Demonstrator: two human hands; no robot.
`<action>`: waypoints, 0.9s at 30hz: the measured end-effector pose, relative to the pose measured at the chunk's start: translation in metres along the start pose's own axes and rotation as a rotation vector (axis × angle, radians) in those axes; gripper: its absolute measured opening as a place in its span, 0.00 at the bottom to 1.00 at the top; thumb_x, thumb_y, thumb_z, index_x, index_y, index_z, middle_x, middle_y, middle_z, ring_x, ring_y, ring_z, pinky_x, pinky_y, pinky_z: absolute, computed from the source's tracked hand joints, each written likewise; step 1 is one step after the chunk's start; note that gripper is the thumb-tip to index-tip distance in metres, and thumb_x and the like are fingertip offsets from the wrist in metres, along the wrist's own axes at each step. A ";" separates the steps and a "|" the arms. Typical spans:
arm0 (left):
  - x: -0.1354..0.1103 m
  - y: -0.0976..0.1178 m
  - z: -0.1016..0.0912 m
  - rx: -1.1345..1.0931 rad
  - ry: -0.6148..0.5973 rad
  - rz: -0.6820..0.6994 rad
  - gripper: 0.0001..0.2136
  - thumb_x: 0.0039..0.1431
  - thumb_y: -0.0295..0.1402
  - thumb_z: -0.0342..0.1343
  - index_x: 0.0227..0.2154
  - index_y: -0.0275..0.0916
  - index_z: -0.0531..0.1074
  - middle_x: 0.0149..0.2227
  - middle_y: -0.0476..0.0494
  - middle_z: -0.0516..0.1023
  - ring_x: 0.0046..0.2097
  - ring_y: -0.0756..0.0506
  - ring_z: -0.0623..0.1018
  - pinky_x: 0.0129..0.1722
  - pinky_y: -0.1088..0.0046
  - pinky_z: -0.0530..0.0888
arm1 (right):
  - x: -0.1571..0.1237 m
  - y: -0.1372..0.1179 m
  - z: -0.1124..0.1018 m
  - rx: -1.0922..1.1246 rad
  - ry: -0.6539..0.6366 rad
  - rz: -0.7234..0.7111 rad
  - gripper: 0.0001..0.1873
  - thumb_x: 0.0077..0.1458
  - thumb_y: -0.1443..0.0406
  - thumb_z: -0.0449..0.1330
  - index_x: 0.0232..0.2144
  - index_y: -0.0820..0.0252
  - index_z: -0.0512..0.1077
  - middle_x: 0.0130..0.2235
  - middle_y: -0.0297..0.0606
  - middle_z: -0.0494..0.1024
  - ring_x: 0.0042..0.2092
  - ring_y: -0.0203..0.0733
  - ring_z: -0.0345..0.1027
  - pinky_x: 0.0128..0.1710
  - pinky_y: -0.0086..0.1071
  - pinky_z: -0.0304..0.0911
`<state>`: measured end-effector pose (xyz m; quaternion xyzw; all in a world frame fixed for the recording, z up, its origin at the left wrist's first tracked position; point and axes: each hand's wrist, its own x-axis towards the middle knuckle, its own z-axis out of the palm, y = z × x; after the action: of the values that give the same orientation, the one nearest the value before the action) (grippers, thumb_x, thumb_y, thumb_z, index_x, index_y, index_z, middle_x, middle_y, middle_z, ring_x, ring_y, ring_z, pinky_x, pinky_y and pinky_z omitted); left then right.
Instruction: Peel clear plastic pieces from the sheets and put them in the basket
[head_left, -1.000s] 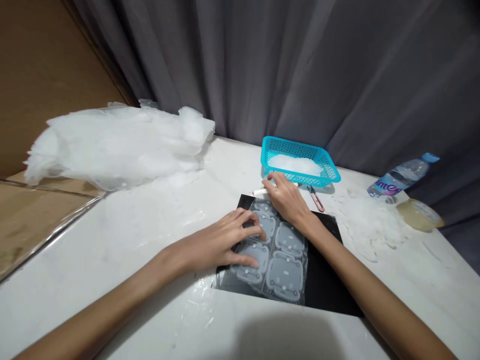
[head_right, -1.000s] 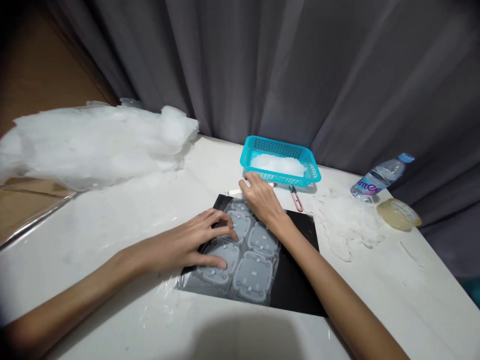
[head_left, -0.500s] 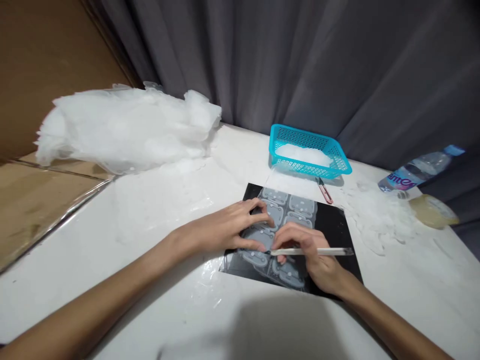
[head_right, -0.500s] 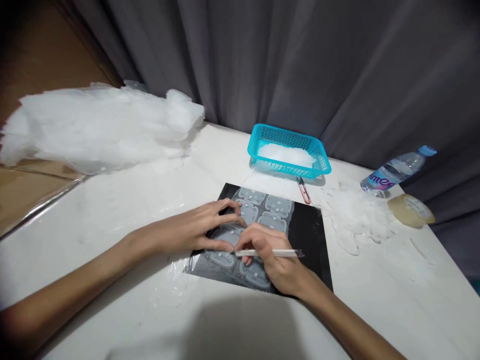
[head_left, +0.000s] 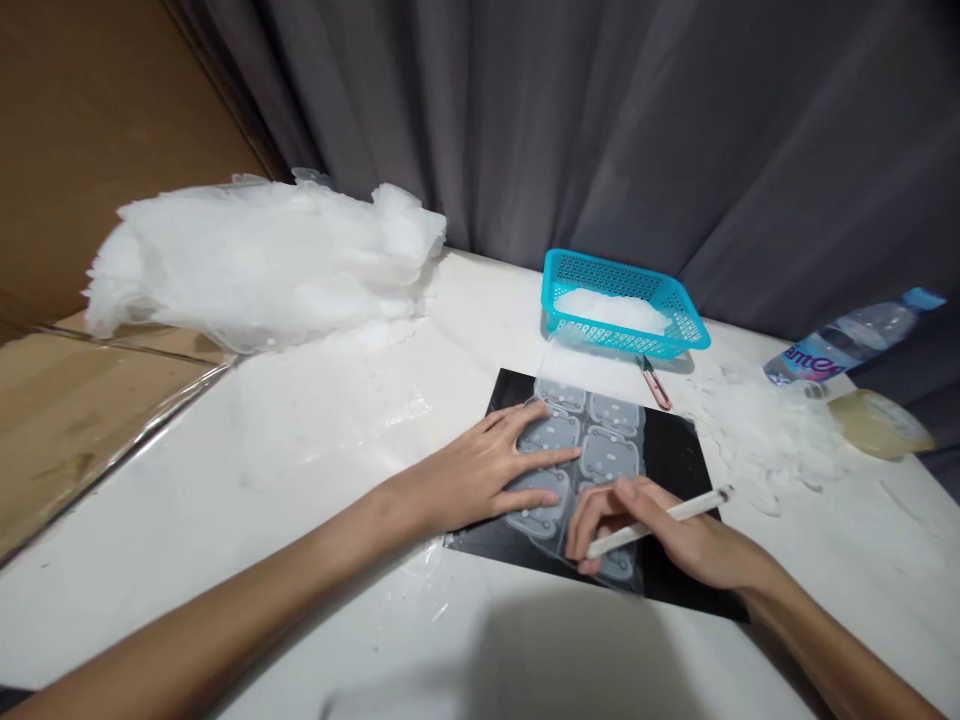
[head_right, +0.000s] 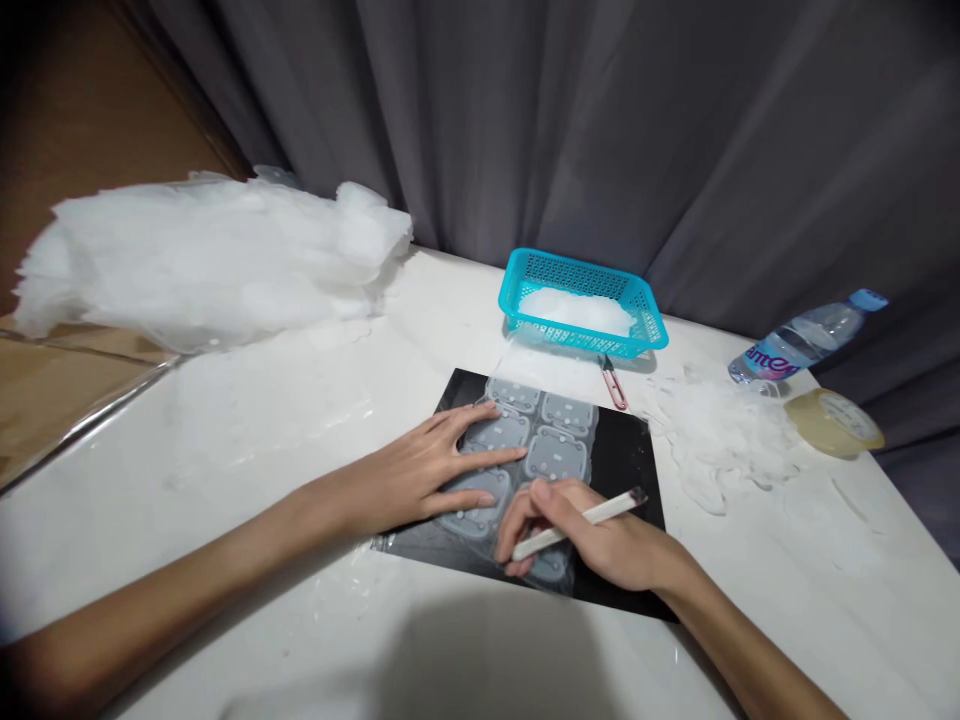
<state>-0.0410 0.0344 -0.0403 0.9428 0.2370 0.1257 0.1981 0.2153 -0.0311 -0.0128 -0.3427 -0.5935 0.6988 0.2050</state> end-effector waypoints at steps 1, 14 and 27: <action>0.002 0.003 0.004 0.006 0.017 -0.012 0.28 0.71 0.52 0.49 0.70 0.53 0.63 0.72 0.34 0.57 0.73 0.29 0.58 0.70 0.44 0.59 | -0.003 -0.003 -0.004 -0.026 -0.009 0.037 0.39 0.72 0.42 0.40 0.38 0.63 0.80 0.39 0.45 0.80 0.41 0.46 0.77 0.48 0.40 0.72; -0.006 0.000 -0.033 -0.281 -0.224 -0.081 0.35 0.59 0.54 0.65 0.68 0.57 0.65 0.75 0.42 0.52 0.75 0.26 0.50 0.70 0.43 0.59 | -0.003 0.006 0.016 -0.431 0.227 -0.212 0.07 0.65 0.64 0.65 0.45 0.55 0.77 0.46 0.36 0.79 0.45 0.36 0.74 0.47 0.29 0.69; 0.000 0.002 -0.026 -0.286 -0.262 0.051 0.27 0.61 0.44 0.65 0.62 0.51 0.71 0.71 0.39 0.60 0.75 0.28 0.51 0.71 0.42 0.55 | -0.002 0.027 0.023 -0.673 0.179 -0.494 0.05 0.67 0.69 0.62 0.44 0.58 0.73 0.43 0.37 0.81 0.45 0.38 0.73 0.50 0.33 0.67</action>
<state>-0.0489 0.0407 -0.0160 0.9190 0.1647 0.0392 0.3561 0.2027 -0.0540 -0.0376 -0.2972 -0.8326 0.3636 0.2936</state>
